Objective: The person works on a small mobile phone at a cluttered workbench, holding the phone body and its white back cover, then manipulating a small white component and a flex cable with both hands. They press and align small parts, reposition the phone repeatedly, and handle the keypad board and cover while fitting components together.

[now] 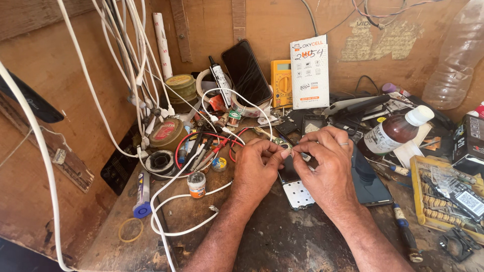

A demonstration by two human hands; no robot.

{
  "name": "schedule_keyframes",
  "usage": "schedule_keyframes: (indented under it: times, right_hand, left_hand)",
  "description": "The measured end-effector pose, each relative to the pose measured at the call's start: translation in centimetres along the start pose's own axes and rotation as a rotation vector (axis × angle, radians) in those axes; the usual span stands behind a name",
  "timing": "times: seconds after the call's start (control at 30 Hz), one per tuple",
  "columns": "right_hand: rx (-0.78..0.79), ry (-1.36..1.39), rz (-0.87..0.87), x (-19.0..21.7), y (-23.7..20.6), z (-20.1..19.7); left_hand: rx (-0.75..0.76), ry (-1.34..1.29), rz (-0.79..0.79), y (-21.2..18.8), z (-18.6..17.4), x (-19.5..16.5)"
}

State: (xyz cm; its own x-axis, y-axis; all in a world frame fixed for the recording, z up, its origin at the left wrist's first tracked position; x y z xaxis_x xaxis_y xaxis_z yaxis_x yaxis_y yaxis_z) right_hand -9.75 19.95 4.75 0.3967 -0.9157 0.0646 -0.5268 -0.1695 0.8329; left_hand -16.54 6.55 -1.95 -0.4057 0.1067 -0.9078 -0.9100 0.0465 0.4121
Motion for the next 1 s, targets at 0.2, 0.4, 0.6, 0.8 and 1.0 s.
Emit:
schedule_keyframes:
  times: [0.2, 0.4, 0.6, 0.8, 1.0]
  right_hand:
    - [0.033, -0.016, 0.153, -2.7, -0.6, 0.9]
    - [0.083, 0.153, 0.473, -7.5, -1.5, 2.1]
    - [0.196, 0.663, 0.593, -7.5, -1.8, 4.0]
    - [0.27, 0.818, 0.648, -6.7, -1.7, 5.0]
    - [0.264, 0.769, 0.627, -6.3, -1.6, 4.6]
  left_hand:
    - [0.014, -0.053, 0.092, 0.0, 0.2, -0.7]
    - [-0.218, 0.268, 0.108, -0.4, -2.5, -2.0]
    - [-0.432, 0.627, 0.399, -1.5, -3.3, -5.8]
    - [-0.048, 0.219, 0.211, -0.9, 0.1, -4.0]
    - [-0.024, 0.055, 0.138, -0.9, 0.4, -3.5]
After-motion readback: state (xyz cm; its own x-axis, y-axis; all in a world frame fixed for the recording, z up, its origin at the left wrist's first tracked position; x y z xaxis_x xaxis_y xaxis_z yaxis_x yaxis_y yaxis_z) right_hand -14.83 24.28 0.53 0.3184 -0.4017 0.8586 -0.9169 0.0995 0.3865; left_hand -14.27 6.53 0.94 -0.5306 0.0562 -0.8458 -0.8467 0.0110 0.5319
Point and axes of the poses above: each hand's wrist, its own y-axis towards the middle knuckle, its own z-axis out of the palm, x = y × z, the point moved 9 cm from there along y, towards the middle knuckle, and after that the axes turned 10 degrees about -y, right-handed, at the moved point
